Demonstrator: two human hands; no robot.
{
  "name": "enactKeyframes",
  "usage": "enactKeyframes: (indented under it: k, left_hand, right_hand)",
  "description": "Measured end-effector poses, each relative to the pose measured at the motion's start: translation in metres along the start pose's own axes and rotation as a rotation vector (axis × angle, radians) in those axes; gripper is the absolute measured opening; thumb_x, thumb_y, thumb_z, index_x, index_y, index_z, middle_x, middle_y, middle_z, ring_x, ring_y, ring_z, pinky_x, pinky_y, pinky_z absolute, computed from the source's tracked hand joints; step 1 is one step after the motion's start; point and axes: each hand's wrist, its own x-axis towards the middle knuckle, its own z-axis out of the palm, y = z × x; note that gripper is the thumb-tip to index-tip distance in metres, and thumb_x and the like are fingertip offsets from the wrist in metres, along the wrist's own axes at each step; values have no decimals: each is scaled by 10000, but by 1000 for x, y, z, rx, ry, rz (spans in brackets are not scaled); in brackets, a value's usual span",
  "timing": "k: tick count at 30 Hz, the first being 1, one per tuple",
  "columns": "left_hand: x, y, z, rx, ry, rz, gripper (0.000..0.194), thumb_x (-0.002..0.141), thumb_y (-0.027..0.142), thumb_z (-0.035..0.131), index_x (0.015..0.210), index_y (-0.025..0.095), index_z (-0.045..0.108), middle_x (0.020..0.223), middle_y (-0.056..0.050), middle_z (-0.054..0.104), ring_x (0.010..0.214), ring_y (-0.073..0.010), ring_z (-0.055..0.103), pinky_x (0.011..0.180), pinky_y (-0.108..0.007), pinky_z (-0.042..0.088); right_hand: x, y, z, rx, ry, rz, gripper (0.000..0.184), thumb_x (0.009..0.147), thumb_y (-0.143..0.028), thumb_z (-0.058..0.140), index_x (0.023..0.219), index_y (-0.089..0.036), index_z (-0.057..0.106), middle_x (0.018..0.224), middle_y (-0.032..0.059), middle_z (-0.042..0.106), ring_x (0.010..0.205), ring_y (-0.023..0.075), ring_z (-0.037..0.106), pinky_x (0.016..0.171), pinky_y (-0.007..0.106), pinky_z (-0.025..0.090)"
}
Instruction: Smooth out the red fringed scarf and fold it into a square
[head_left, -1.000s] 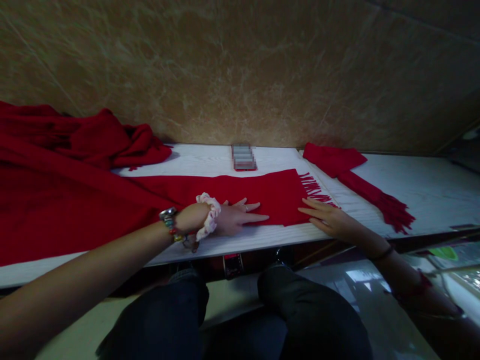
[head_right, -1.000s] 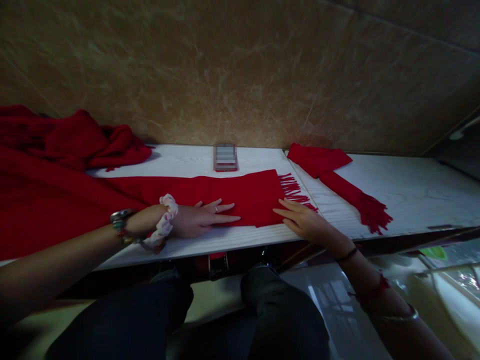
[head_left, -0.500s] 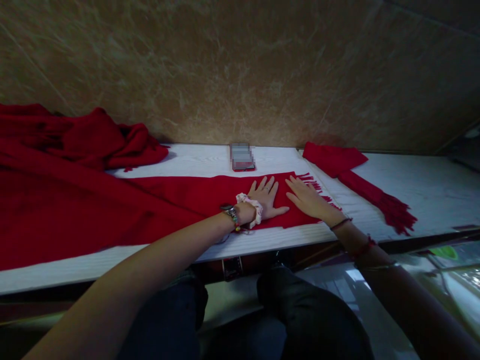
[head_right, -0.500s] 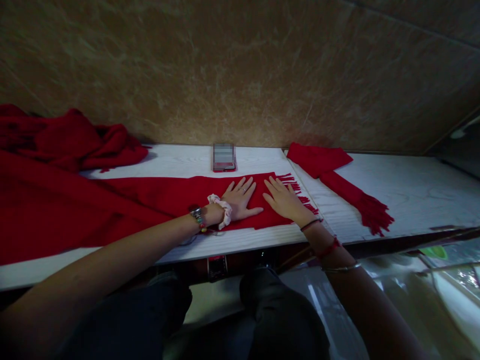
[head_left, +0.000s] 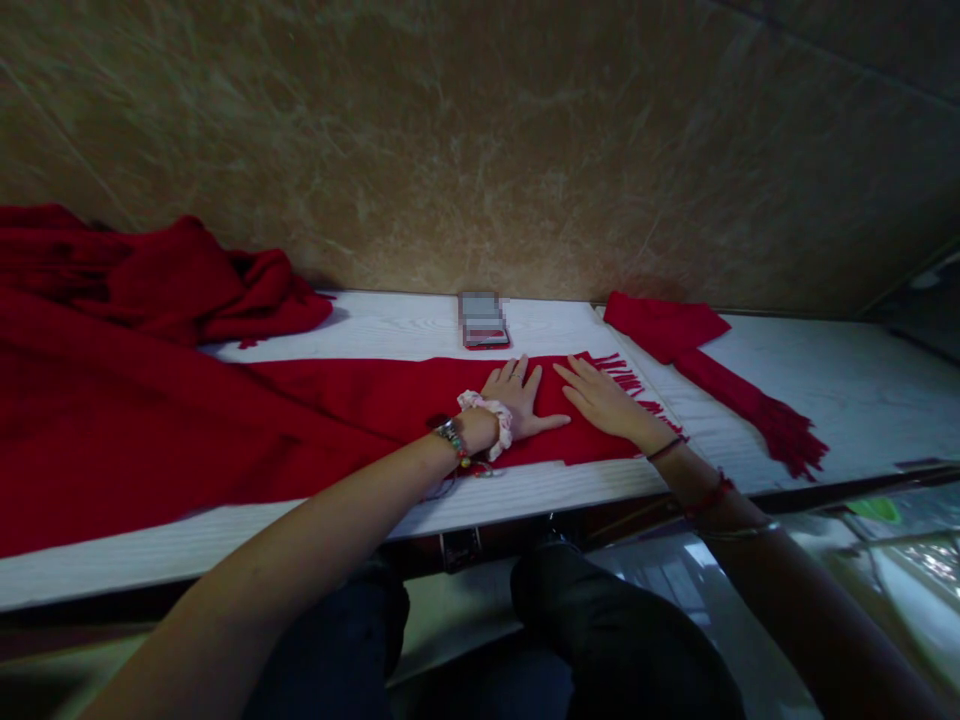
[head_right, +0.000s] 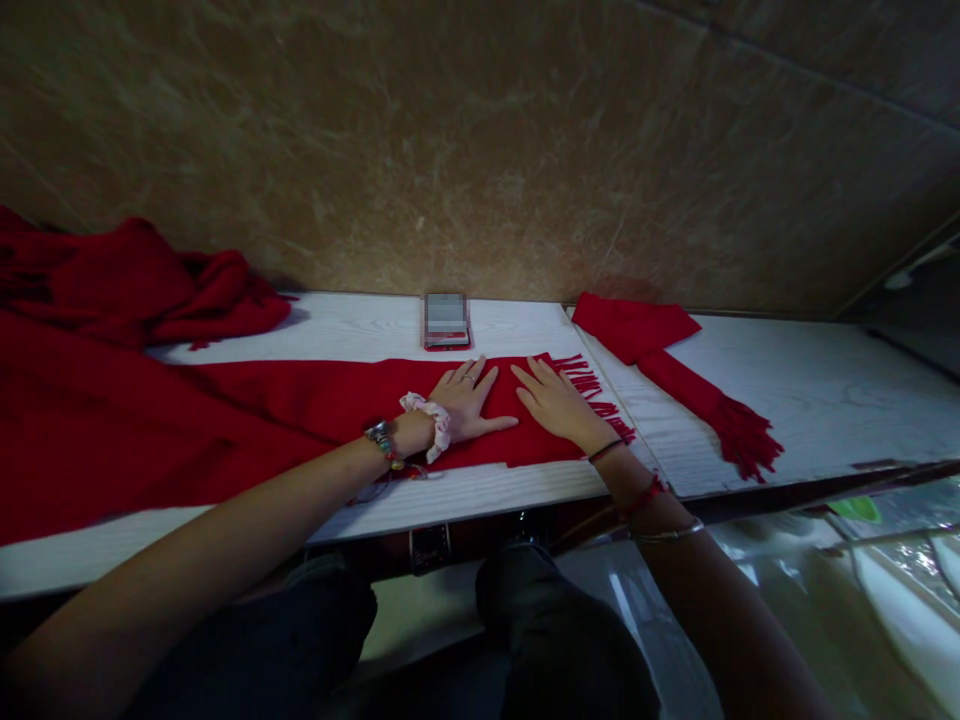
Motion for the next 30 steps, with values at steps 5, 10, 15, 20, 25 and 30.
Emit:
enactKeyframes:
  k: [5, 10, 15, 20, 25, 30]
  left_hand:
    - [0, -2, 4, 25, -10, -50, 967, 686, 779, 238, 1386, 113, 198, 1441, -162, 133, 1312, -342, 84, 1042, -494, 109]
    - [-2, -3, 5, 20, 16, -20, 938, 714, 751, 217, 1384, 94, 190, 1449, -126, 123, 1322, -305, 71, 1042, -504, 122]
    - [-6, -1, 0, 19, 2, -30, 918, 727, 729, 244, 1382, 88, 184, 1447, -121, 135, 1322, -299, 84, 1043, -508, 116]
    - [-7, 3, -4, 18, -26, -35, 913, 738, 710, 268, 1378, 64, 189, 1443, -147, 130, 1318, -311, 92, 1044, -506, 116]
    - [-7, 3, -6, -1, -8, -44, 850, 735, 689, 308, 1380, 143, 215, 1445, -97, 162, 1317, -315, 97, 1046, -502, 127]
    - [-10, 3, -9, -25, 6, -39, 800, 736, 675, 331, 1370, 193, 250, 1438, -69, 201, 1313, -311, 126, 1052, -485, 144]
  right_hand:
    - [1, 1, 3, -46, -8, 96, 490, 887, -318, 277, 1329, -116, 341, 1383, 172, 324, 1283, 270, 258, 973, 475, 310]
    - [13, 0, -7, -70, 152, 49, 404, 844, -196, 331, 1203, -140, 507, 1251, 130, 495, 1168, 258, 423, 970, 476, 314]
    - [14, 0, -6, -16, 186, -50, 343, 801, -111, 355, 1010, -103, 628, 957, 117, 611, 918, 205, 540, 858, 327, 427]
    - [12, 1, 1, -148, 151, 78, 387, 834, -173, 338, 1128, -51, 557, 995, 162, 590, 938, 242, 527, 851, 359, 417]
    - [17, 0, -8, -208, 67, 131, 392, 808, -154, 355, 1135, -32, 534, 1117, 189, 564, 1059, 269, 489, 889, 380, 391]
    - [22, -4, -20, -119, 74, -10, 373, 779, -89, 373, 1103, -61, 557, 1096, 144, 584, 1038, 207, 505, 920, 316, 378]
